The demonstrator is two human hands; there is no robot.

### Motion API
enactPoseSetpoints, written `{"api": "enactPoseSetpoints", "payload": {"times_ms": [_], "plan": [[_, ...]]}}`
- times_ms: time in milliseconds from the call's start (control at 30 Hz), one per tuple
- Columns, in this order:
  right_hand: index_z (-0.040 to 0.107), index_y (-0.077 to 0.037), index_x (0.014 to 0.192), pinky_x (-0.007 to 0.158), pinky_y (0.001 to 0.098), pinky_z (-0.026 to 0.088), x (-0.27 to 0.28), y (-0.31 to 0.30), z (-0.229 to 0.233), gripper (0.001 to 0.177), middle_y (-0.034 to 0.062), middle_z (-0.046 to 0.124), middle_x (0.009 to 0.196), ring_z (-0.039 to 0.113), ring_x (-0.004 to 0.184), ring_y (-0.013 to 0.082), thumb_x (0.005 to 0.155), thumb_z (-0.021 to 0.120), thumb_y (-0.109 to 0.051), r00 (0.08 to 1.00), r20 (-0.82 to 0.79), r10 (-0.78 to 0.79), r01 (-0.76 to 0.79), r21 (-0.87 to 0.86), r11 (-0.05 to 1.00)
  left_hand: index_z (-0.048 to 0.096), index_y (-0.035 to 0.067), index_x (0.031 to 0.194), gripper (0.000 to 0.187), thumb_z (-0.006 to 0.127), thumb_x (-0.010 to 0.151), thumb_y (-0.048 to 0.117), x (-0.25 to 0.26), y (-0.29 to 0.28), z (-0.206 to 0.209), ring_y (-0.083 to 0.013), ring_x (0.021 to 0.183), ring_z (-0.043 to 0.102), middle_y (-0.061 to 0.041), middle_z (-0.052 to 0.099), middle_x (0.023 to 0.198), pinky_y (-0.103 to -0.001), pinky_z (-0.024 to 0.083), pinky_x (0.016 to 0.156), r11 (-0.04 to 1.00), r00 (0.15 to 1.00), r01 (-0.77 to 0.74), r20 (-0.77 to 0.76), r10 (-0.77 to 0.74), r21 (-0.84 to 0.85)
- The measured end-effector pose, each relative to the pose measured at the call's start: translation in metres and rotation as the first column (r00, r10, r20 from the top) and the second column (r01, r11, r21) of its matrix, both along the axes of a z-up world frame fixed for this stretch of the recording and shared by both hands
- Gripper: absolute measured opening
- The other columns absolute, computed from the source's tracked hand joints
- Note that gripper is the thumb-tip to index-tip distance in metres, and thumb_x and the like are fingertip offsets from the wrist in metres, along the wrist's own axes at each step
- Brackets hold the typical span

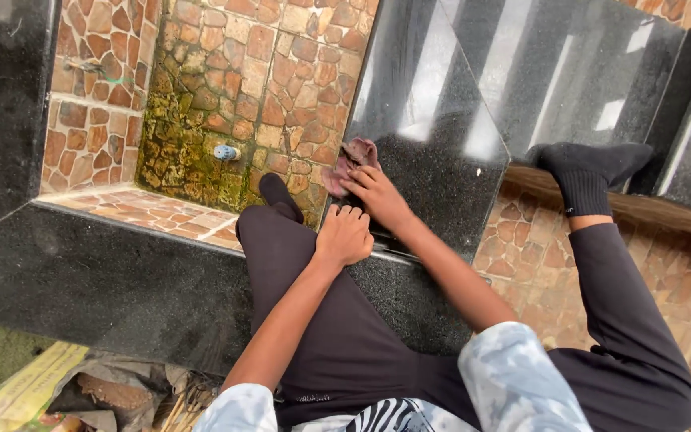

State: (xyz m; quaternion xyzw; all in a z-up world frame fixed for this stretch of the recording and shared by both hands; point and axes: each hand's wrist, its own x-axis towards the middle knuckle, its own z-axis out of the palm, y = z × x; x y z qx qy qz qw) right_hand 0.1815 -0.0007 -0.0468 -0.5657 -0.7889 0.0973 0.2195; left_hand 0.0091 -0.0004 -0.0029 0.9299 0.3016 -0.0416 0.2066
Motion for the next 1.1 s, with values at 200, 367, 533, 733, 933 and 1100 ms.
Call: {"api": "enactPoseSetpoints", "payload": {"times_ms": [200, 367, 533, 733, 933, 1100], "plan": [[0.076, -0.009, 0.113, 0.104, 0.0402, 0.050, 0.149, 0.022, 0.040, 0.033, 0.0162, 0.071, 0.118, 0.064, 0.115, 0.0329, 0.083, 0.073, 0.003, 0.982, -0.019, -0.190, 0.186, -0.133, 0.974, 0.069, 0.006, 0.091, 0.027, 0.055, 0.089, 0.029, -0.001, -0.002, -0.005, -0.0308, 0.096, 0.061, -0.013, 0.066, 0.095, -0.050, 0.042, 0.091, 0.999, 1.000, -0.020, -0.012, 0.020, -0.028], [0.073, -0.007, 0.112, 0.096, 0.0480, 0.046, 0.163, 0.021, -0.005, 0.028, 0.0207, 0.067, 0.118, 0.059, 0.110, 0.0397, 0.085, 0.072, -0.001, 0.788, 0.043, -0.614, 0.611, 0.066, 0.789, 0.070, 0.006, 0.090, 0.029, 0.057, 0.084, 0.031, -0.001, 0.005, 0.010, -0.0312, 0.098, 0.060, -0.013, 0.066, 0.095, -0.052, 0.042, 0.093, 0.995, 0.999, -0.028, -0.022, 0.026, -0.091], [0.071, -0.004, 0.107, 0.090, 0.0473, 0.045, 0.031, 0.032, 0.024, 0.024, 0.0139, 0.064, 0.105, 0.058, 0.099, 0.0344, 0.084, 0.069, 0.003, 0.890, 0.011, -0.456, 0.456, -0.048, 0.888, 0.070, 0.004, 0.092, 0.030, 0.056, 0.087, 0.031, 0.001, 0.005, 0.009, -0.0325, 0.098, 0.060, -0.014, 0.066, 0.096, -0.053, 0.042, 0.094, 0.993, 0.998, 0.011, -0.058, -0.019, -0.121], [0.072, -0.004, 0.119, 0.112, 0.0434, 0.046, 0.038, 0.054, 0.035, 0.033, 0.0173, 0.068, 0.130, 0.060, 0.128, 0.0331, 0.087, 0.064, -0.004, 0.959, -0.031, 0.283, -0.281, 0.060, 0.958, 0.069, 0.002, 0.107, 0.038, 0.055, 0.085, 0.030, 0.002, 0.006, 0.016, -0.0345, 0.117, 0.060, -0.019, 0.065, 0.127, -0.054, 0.042, 0.097, 0.987, 0.994, -0.068, -0.098, 0.054, -0.146], [0.070, -0.008, 0.133, 0.108, 0.0427, 0.047, 0.185, 0.059, 0.012, 0.043, 0.0163, 0.062, 0.140, 0.057, 0.129, 0.0348, 0.094, 0.059, 0.005, 0.913, 0.021, -0.407, 0.406, -0.134, 0.904, 0.061, 0.002, 0.128, 0.053, 0.055, 0.084, 0.031, 0.002, 0.009, 0.014, -0.0386, 0.136, 0.049, -0.021, 0.045, 0.155, -0.057, 0.039, 0.099, 0.987, 0.992, -0.060, -0.122, 0.042, -0.150], [0.071, -0.011, 0.127, 0.117, 0.0469, 0.040, 0.123, 0.076, -0.013, 0.038, 0.0145, 0.057, 0.140, 0.052, 0.135, 0.0355, 0.092, 0.068, 0.006, 0.823, -0.094, -0.560, 0.562, -0.011, 0.827, 0.064, 0.003, 0.123, 0.049, 0.056, 0.084, 0.031, 0.002, 0.006, 0.009, -0.0392, 0.136, 0.048, -0.021, 0.047, 0.152, -0.058, 0.039, 0.100, 0.987, 0.993, -0.049, -0.116, 0.031, -0.155]]}}
